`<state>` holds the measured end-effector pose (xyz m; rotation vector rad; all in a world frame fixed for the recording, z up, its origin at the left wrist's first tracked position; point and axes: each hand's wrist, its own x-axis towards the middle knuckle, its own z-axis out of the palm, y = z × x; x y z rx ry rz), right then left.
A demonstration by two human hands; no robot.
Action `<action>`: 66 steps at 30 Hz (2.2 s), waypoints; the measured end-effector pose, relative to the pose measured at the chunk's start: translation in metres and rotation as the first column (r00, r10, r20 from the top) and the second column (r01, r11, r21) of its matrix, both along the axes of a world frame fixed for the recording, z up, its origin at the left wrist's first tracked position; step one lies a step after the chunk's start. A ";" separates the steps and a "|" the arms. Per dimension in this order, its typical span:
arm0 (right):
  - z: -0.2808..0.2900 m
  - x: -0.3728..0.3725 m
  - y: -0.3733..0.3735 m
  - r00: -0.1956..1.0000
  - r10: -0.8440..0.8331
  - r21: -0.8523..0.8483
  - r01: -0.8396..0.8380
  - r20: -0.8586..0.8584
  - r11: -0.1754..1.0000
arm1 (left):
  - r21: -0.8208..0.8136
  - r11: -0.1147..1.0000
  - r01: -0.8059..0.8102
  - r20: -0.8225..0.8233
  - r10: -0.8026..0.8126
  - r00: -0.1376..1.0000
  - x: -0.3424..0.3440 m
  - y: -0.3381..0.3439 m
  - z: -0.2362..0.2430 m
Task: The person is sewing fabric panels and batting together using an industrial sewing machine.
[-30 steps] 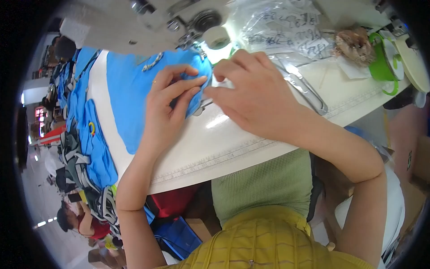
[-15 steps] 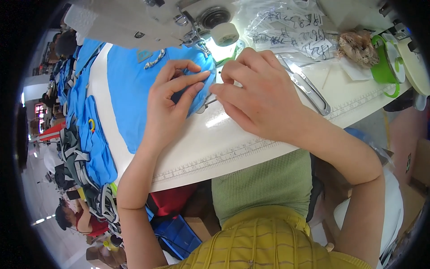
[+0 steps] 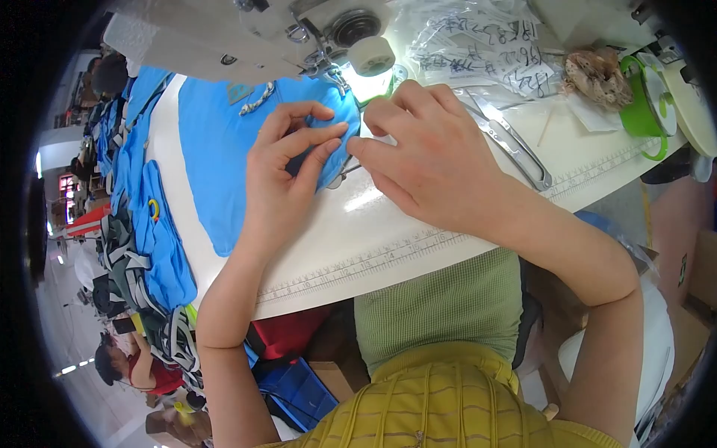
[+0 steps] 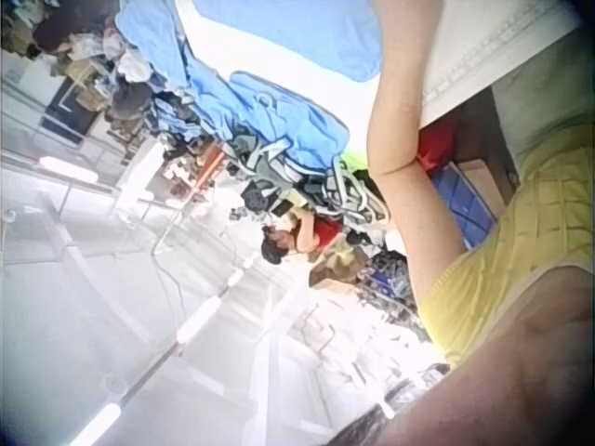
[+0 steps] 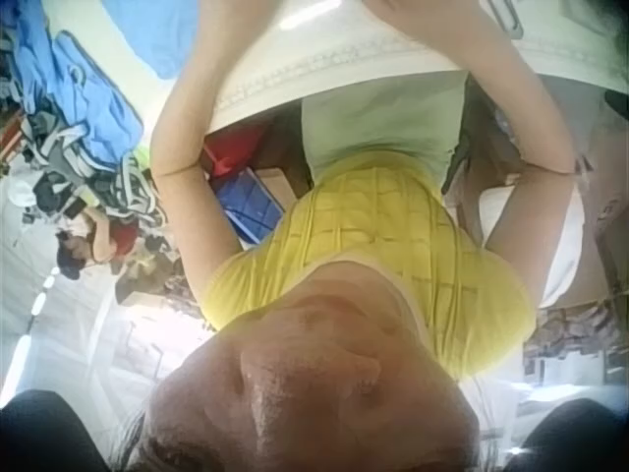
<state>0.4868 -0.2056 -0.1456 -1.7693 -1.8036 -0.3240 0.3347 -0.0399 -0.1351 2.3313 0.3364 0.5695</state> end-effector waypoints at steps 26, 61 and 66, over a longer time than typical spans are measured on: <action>-0.002 -0.001 -0.003 0.999 0.026 0.047 -0.025 -0.039 0.999 | 0.113 0.993 -0.023 0.024 0.020 1.000 0.000 -0.004 -0.005; 0.003 0.006 0.007 0.994 -0.067 -0.064 0.062 -0.084 0.996 | 0.175 0.983 0.058 -0.014 -0.057 0.998 0.005 0.012 0.005; 0.003 0.003 0.010 0.989 -0.086 -0.050 0.080 -0.124 0.996 | 0.135 0.990 0.031 0.061 -0.039 0.997 0.003 0.015 -0.003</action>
